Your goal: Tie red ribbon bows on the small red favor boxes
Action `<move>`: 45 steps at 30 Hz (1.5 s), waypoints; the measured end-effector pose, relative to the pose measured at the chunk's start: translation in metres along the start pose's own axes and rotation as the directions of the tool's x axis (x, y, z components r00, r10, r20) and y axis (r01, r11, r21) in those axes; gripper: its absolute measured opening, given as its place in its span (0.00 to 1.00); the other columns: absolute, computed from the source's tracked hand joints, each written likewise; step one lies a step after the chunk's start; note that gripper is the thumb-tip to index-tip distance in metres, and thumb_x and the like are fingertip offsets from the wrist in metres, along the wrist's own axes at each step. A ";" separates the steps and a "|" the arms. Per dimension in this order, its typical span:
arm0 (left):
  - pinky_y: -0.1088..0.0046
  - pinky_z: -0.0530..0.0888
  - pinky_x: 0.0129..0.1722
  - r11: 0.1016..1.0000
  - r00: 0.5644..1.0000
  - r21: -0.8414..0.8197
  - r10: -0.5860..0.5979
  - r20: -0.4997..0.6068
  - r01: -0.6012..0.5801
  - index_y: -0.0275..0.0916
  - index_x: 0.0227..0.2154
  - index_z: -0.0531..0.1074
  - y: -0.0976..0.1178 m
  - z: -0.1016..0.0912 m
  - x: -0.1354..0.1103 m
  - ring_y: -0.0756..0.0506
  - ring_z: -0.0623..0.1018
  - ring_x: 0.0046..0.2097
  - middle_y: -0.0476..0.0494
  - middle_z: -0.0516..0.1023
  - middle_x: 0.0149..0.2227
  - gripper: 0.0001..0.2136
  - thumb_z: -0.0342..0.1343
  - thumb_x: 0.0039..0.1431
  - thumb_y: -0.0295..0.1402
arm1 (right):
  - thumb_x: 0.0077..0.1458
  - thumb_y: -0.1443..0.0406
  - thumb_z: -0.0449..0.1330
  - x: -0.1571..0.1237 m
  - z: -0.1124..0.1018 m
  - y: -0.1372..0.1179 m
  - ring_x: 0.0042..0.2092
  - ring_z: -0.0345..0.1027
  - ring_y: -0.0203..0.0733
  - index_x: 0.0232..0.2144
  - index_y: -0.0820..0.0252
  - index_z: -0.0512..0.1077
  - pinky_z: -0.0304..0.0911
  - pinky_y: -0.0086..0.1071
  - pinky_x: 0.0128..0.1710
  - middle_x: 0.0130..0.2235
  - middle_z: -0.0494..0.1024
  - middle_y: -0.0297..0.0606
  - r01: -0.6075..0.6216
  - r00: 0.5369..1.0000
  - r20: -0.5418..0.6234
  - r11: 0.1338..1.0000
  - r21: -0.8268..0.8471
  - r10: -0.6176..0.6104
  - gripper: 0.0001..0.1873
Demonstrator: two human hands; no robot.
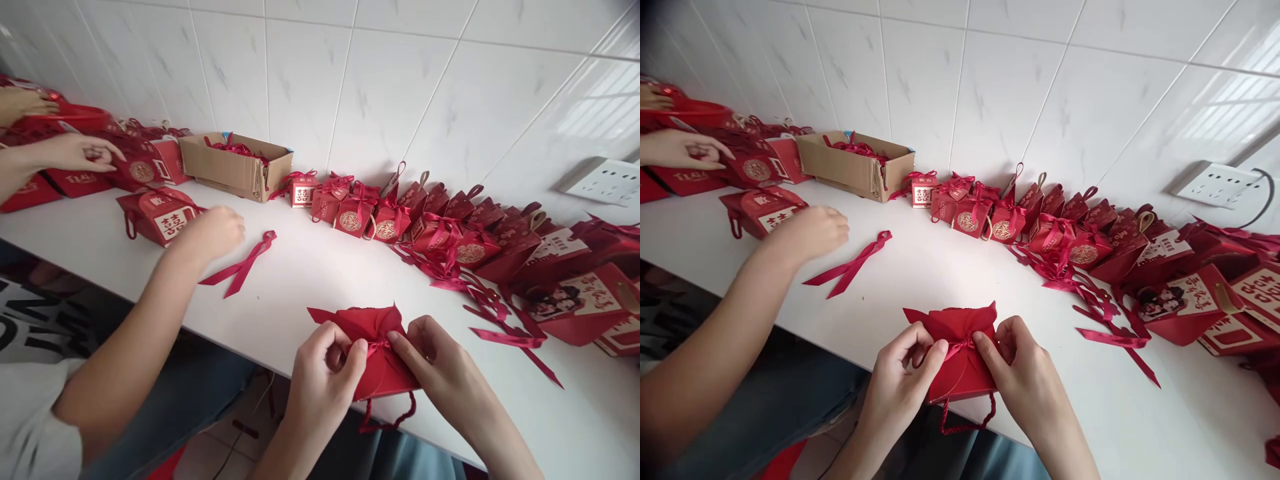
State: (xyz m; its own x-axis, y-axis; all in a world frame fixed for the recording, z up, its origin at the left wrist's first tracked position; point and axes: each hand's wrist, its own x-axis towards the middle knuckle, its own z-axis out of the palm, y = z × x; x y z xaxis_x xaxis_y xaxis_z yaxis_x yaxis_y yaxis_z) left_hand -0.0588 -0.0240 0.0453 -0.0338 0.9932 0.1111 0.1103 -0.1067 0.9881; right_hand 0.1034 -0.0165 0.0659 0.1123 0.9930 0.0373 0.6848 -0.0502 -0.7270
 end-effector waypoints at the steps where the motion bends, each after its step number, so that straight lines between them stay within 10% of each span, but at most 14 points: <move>1: 0.78 0.58 0.22 1.000 1.000 0.003 0.007 0.004 -0.007 0.40 0.18 0.54 0.000 0.001 0.000 0.53 0.57 0.22 0.54 0.53 0.19 0.16 0.51 0.56 0.38 | 0.53 0.44 0.53 0.000 -0.001 0.001 0.20 0.53 0.35 0.22 0.55 0.56 0.49 0.27 0.19 0.17 0.59 0.27 -0.007 1.000 0.004 1.000 -0.029 0.007 0.24; 31: 0.78 0.56 0.20 0.997 0.999 -0.062 -0.037 0.018 0.039 0.40 0.19 0.54 0.001 0.004 0.000 0.54 0.56 0.21 0.55 0.51 0.18 0.14 0.51 0.55 0.35 | 0.51 0.45 0.53 -0.019 -0.011 -0.009 0.20 0.51 0.35 0.22 0.55 0.59 0.50 0.27 0.22 0.17 0.59 0.26 -0.155 0.988 -0.021 0.975 -0.157 0.153 0.21; 45: 0.78 0.57 0.21 0.984 0.990 -0.129 -0.116 0.078 0.125 0.40 0.18 0.54 0.004 0.003 0.001 0.53 0.56 0.22 0.55 0.52 0.19 0.15 0.52 0.54 0.36 | 0.52 0.46 0.57 -0.016 -0.014 -0.005 0.24 0.49 0.34 0.20 0.57 0.60 0.48 0.26 0.21 0.20 0.58 0.29 -0.134 0.988 0.090 0.983 0.129 0.123 0.24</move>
State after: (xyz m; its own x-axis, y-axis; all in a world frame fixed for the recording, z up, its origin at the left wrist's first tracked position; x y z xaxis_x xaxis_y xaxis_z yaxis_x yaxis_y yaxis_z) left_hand -0.0558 -0.0231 0.0495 0.0316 0.9994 -0.0128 -0.0238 0.0136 0.9996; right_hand 0.1089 -0.0333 0.0788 0.1305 0.9849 -0.1139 0.5651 -0.1683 -0.8076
